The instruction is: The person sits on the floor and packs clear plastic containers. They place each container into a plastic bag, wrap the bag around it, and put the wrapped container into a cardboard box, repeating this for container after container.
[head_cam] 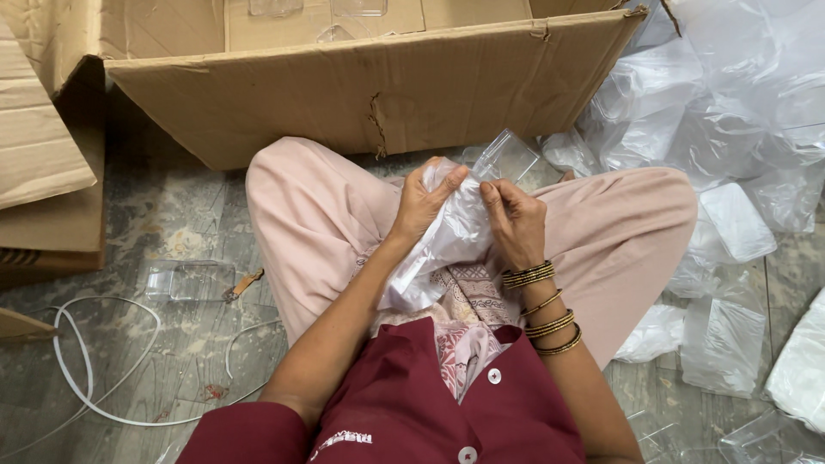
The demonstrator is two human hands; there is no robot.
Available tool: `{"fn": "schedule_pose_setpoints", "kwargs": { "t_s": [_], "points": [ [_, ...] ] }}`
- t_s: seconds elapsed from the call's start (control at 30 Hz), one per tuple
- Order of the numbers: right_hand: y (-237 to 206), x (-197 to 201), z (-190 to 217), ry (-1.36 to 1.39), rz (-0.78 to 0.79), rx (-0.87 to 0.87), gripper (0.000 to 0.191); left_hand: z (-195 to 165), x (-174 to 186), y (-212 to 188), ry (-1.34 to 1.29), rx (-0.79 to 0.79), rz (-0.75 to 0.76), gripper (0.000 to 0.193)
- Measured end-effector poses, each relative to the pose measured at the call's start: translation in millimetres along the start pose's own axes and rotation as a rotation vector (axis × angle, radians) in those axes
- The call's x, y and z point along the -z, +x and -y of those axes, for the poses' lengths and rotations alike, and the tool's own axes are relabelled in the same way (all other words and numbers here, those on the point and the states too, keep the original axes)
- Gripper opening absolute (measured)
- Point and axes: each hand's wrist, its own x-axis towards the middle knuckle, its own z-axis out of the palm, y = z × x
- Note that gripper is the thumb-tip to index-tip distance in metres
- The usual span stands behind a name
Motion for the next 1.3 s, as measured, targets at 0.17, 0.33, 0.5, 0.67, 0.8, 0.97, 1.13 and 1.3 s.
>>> {"fn": "schedule_pose_setpoints", "kwargs": {
  "t_s": [0.17, 0.33, 0.5, 0.67, 0.8, 0.97, 1.13, 1.3],
  "points": [
    [1, 0, -3, 0.020, 0.012, 0.176, 0.022, -1, 2, 0, -0.059, 0.058, 0.028, 0.019],
    [-2, -1, -5, -0.102, 0.050, 0.134, 0.029, 1, 3, -3, 0.043, 0.045, -0.024, 0.024],
    [-2, 1, -3, -0.050, 0.026, 0.142, 0.028, 1, 5, -1, 0.025, 0.041, 0.074, 0.023],
    [-2, 3, -6, -0.073, -0.034, 0.191, 0.027, 0, 7, 0, -0.095, 0.134, 0.073, 0.019],
    [-4, 0, -21, -0.107, -0.025, 0.167, 0.030, 0, 12, -4, -0.259, 0.178, 0.165, 0.023],
    [5, 9, -44, 1.052, 0.034, -0.165, 0.026, 2, 31, -3, -0.236, 0.546, 0.291, 0.026],
    [8, 26, -40, 1.240, 0.107, -0.159, 0.002, 12, 26, 5, 0.145, 0.257, 0.380, 0.015],
    [6, 19, -18, -0.210, -0.212, 0.201, 0.048, 4, -9, 18, 0.559, -0.146, -0.033, 0.017]
  ]
}}
